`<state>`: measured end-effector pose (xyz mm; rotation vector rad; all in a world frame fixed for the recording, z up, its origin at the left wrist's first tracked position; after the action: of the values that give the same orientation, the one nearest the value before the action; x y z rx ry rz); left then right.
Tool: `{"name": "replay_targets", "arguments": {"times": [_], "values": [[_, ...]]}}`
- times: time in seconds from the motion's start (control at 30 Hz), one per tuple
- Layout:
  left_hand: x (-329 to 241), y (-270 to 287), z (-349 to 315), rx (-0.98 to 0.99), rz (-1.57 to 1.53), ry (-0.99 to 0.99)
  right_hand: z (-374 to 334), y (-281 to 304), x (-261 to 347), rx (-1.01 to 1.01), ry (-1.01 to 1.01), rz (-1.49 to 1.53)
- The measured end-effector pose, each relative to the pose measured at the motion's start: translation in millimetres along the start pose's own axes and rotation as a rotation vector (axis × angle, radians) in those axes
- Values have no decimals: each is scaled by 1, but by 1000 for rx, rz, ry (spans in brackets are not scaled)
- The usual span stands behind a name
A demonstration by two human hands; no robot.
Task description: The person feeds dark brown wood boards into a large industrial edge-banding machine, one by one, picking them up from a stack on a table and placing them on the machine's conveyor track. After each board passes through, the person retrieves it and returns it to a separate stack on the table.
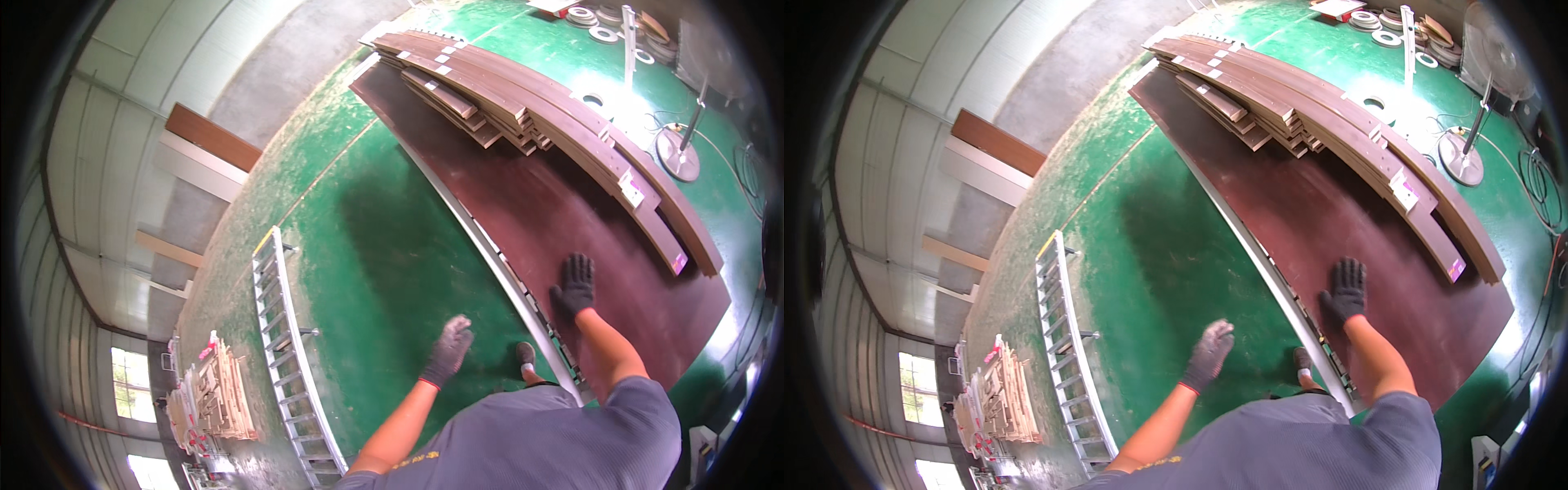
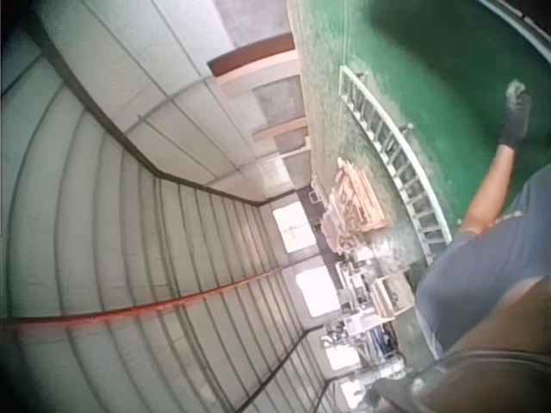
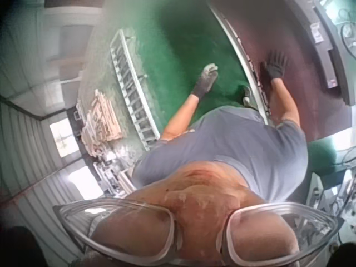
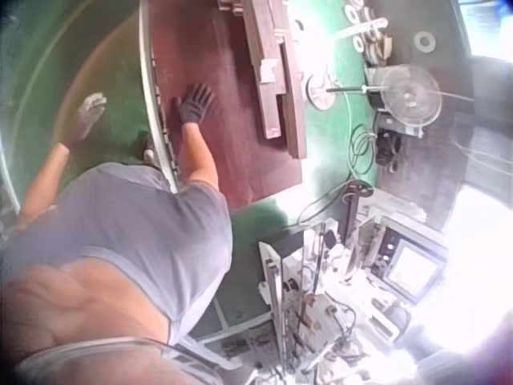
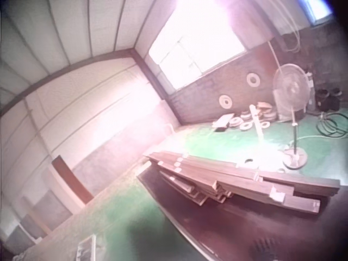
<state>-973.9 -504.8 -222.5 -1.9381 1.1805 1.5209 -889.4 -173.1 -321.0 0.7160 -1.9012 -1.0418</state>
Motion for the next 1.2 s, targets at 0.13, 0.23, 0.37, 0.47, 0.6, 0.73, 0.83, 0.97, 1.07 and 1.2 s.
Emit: {"name": "replay_targets", "arguments": {"times": [0.13,0.23,0.37,0.47,0.6,0.73,0.83,0.97,1.07,1.2], "values": [[28,87,65,-148,-190,-40,94,17,48,18,7,-37],[45,149,133,-167,-346,-38,154,31,75,2,3,2],[38,255,284,-129,-555,-119,244,37,100,-98,-24,-12],[0,332,439,-32,-336,-114,317,47,118,-190,-30,-68],[-20,434,679,-52,15,-142,415,28,104,-314,-216,59],[-35,518,827,-235,883,-104,469,40,157,-215,-464,-22],[-37,519,908,-110,896,26,493,34,165,-405,-606,-78],[-27,505,959,69,938,39,523,27,168,-376,-705,-18],[2,514,948,164,937,35,524,-7,166,-116,-753,147],[3,497,953,305,971,-56,495,-53,128,-505,-768,321]]}}
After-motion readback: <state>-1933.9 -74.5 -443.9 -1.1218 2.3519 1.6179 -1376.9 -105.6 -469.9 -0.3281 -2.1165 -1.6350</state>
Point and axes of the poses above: each hand's wrist, its own z-axis towards the middle knuckle, its own y-axis out of the back of the hand, x = y × z, the point moved 9 cm from there along z, towards the middle knuckle, and after that the axes turned 15 degrees about x, right-handed, at the moved point
